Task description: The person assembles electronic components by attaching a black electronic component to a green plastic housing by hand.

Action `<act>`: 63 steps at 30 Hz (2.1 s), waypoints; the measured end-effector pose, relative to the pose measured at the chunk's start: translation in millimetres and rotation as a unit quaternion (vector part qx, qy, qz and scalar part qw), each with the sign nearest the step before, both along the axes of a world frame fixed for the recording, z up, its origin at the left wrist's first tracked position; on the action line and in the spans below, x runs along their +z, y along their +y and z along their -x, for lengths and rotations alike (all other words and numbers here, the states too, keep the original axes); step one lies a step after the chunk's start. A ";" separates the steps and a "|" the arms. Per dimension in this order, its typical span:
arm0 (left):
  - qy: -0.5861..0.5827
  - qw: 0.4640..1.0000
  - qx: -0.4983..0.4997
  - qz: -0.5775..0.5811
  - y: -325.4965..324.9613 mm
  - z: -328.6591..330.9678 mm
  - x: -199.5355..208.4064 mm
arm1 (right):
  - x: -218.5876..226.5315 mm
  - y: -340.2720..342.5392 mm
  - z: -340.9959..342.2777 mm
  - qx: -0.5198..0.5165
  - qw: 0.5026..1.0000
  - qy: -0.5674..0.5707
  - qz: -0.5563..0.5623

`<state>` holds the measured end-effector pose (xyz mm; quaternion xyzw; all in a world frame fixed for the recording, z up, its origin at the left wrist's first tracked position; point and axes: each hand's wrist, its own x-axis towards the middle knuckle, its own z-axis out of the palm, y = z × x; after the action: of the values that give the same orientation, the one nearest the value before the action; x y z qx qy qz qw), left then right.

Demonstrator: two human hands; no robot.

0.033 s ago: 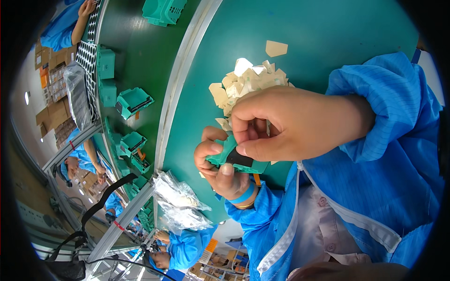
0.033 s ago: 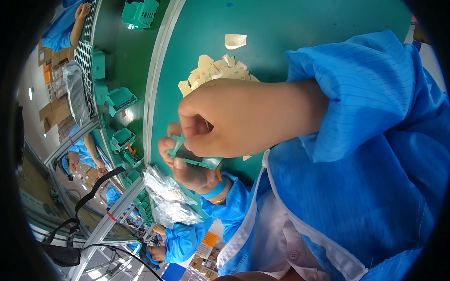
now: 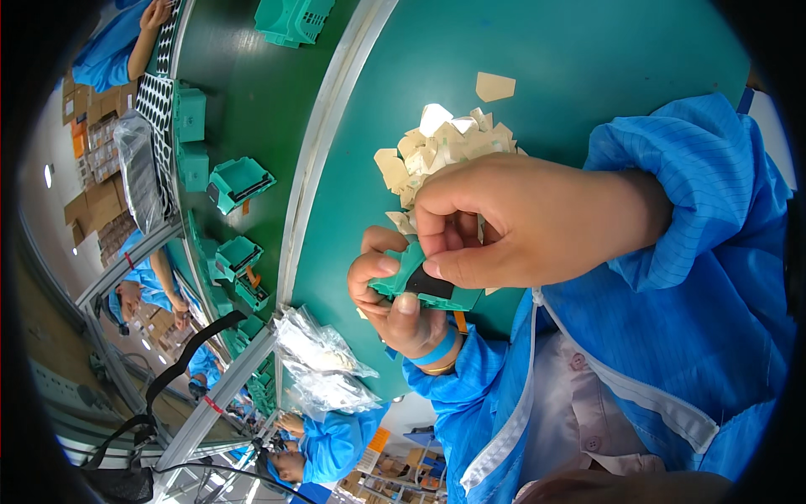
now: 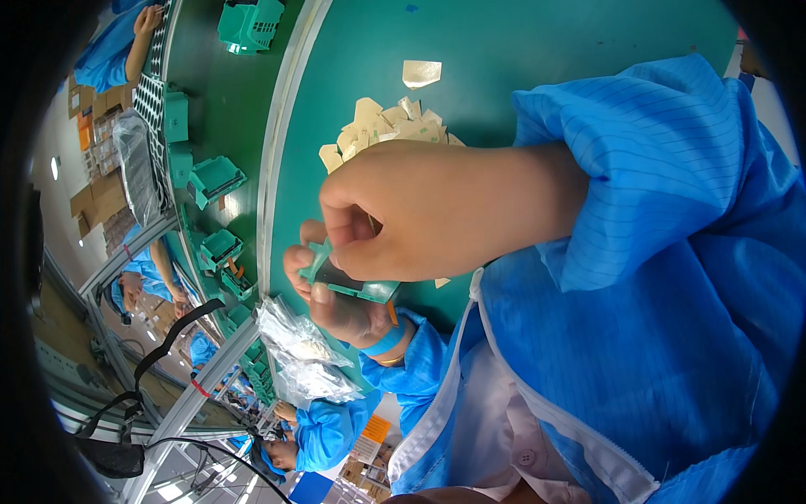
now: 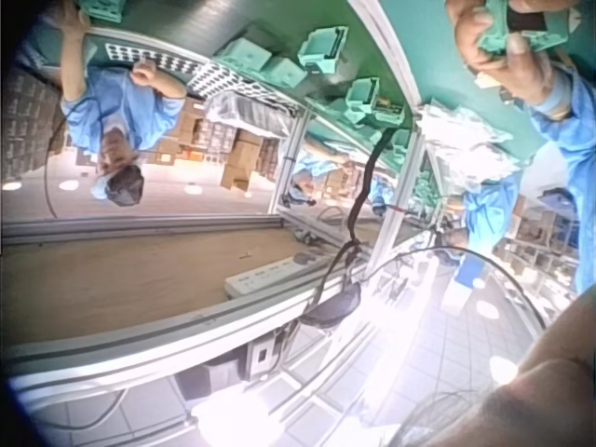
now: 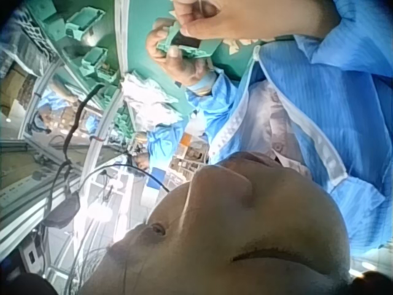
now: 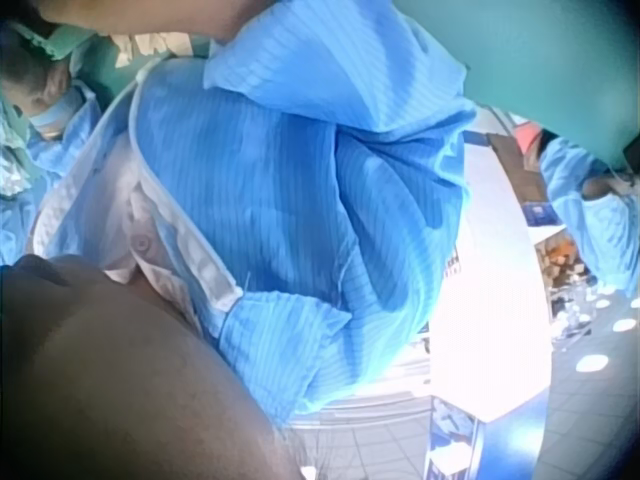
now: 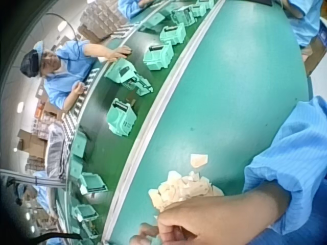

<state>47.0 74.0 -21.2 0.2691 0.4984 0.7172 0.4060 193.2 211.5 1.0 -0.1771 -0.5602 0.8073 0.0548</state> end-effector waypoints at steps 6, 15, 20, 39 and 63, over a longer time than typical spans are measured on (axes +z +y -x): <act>-0.004 1.000 -0.022 0.001 -8.6 12.8 -6.8 | -1.4 0.4 -0.4 -0.014 0.999 0.012 -0.037; 0.009 1.000 -0.014 0.000 -4.1 7.3 -7.6 | -2.9 0.5 -2.0 -0.008 1.000 -0.010 -0.006; 0.007 1.000 -0.026 -0.006 -7.0 8.5 -7.2 | -1.6 0.4 -1.7 -0.003 1.000 -0.006 -0.006; -0.007 1.000 -0.015 -0.020 -3.5 -0.5 0.6 | -2.9 6.2 -1.0 -0.031 0.994 0.021 -0.106; 0.179 0.982 0.040 0.050 -91.6 43.9 112.2 | 98.9 -82.7 73.7 0.078 0.994 0.066 -0.049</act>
<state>3.1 -17.6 91.1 0.3522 0.6085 0.6474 0.2941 119.5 128.8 99.9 -0.0767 -0.6062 0.7907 0.0373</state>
